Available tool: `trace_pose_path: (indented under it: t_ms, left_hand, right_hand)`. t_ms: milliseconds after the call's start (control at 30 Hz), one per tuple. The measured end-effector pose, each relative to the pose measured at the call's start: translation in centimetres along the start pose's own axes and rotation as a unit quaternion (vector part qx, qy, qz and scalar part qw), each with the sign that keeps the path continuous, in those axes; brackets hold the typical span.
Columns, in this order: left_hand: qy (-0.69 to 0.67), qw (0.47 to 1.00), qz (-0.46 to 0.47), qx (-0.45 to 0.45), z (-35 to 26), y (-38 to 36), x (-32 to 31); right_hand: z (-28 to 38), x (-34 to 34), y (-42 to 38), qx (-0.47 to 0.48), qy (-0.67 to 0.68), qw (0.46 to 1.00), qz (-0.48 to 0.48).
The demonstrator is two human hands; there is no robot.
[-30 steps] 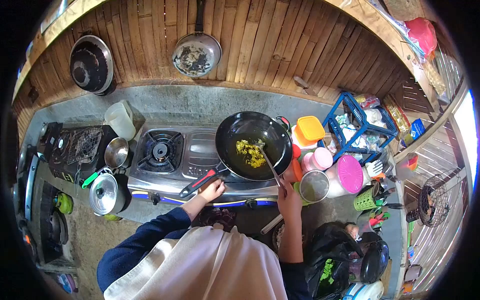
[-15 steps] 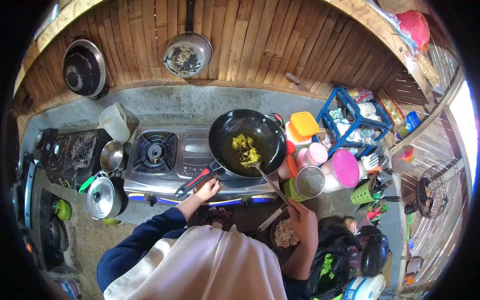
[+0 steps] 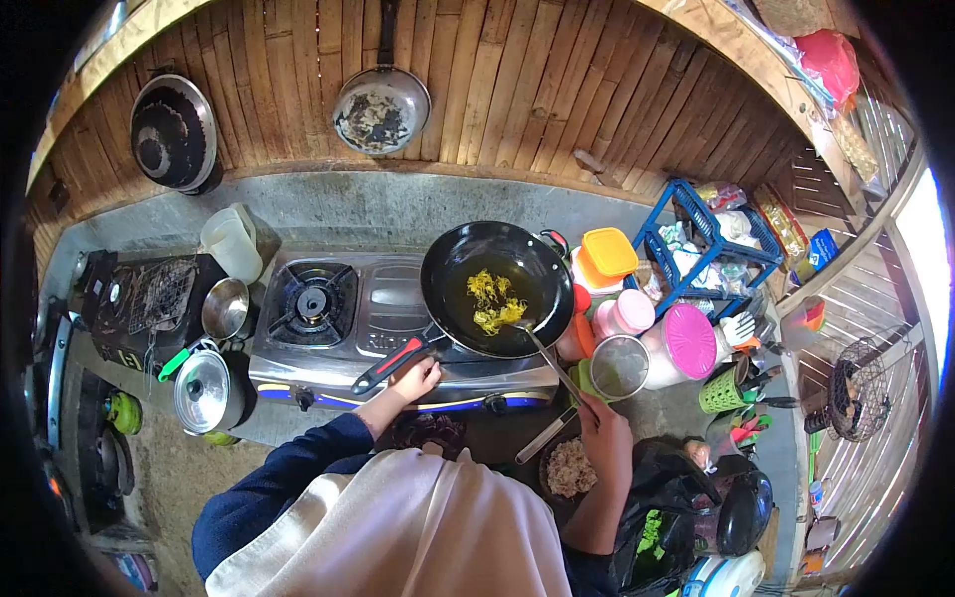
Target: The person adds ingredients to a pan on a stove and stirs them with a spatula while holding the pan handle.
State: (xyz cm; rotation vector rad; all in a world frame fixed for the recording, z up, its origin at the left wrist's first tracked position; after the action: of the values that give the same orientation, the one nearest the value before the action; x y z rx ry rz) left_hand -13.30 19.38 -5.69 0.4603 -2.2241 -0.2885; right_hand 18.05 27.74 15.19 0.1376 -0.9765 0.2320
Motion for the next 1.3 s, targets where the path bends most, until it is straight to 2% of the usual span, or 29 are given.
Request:
trace_pose_path:
  t_ms: [133,200,300,367,500,567,800,967,1200,1267,1300]
  left_hand:
    - [0.004,1.0,-0.006,-0.009,0.4,-0.1,-0.5]
    - [0.017,0.998,-0.059,-0.03,-0.2,0.0,0.6]
    - [-0.005,0.998,-0.051,-0.02,0.2,-0.1,0.1]
    - [0.003,0.999,-0.043,-0.026,0.2,-0.1,0.0]
    - [0.027,0.998,-0.028,-0.041,0.3,0.2,-0.1]
    - [0.026,0.998,-0.034,-0.048,0.6,0.1,-0.6]
    - [0.043,0.995,-0.058,-0.069,-0.4,0.2,0.4]
    - [0.047,0.997,-0.041,-0.054,-0.4,0.2,0.5]
    - [0.041,0.997,-0.044,-0.049,-0.5,0.2,0.5]
    - [0.03,0.998,-0.044,-0.035,-0.5,0.1,0.5]
    - [0.02,0.999,-0.045,-0.02,-0.2,0.0,0.5]
  right_hand:
    - [0.3,-3.0,1.4,0.011,0.043,0.999,0.015]
    - [0.3,-4.6,2.4,0.023,0.061,0.998,0.017]
    - [0.6,-7.4,4.1,0.058,0.112,0.992,0.021]
    - [0.3,-8.8,5.2,0.046,0.205,0.977,0.042]
    - [0.8,-10.3,6.7,0.017,0.173,0.983,0.057]
    - [0.9,-10.3,7.3,0.073,0.241,0.968,0.009]
    - [3.2,-8.9,6.7,0.054,0.169,0.984,-0.01]
    - [3.9,-7.4,4.9,0.067,0.075,0.995,-0.029]
    - [2.5,-4.4,1.9,0.046,0.077,0.995,-0.032]
    - [1.8,-3.3,1.1,-0.015,0.098,0.995,0.0]
    - [1.7,-2.8,0.6,-0.015,0.097,0.995,-0.001]
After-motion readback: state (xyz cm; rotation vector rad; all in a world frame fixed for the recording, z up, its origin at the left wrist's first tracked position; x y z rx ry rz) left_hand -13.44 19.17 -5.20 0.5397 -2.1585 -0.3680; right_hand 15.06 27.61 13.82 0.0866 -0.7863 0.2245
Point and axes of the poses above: each hand's wrist, its own y-axis towards the middle knuckle, its own x-axis out of the back of the hand, z = x × y, the point moved 10 cm from there along y, towards the middle knuckle, and after that the axes turned 14 degrees about -x, right-handed, at the moved point
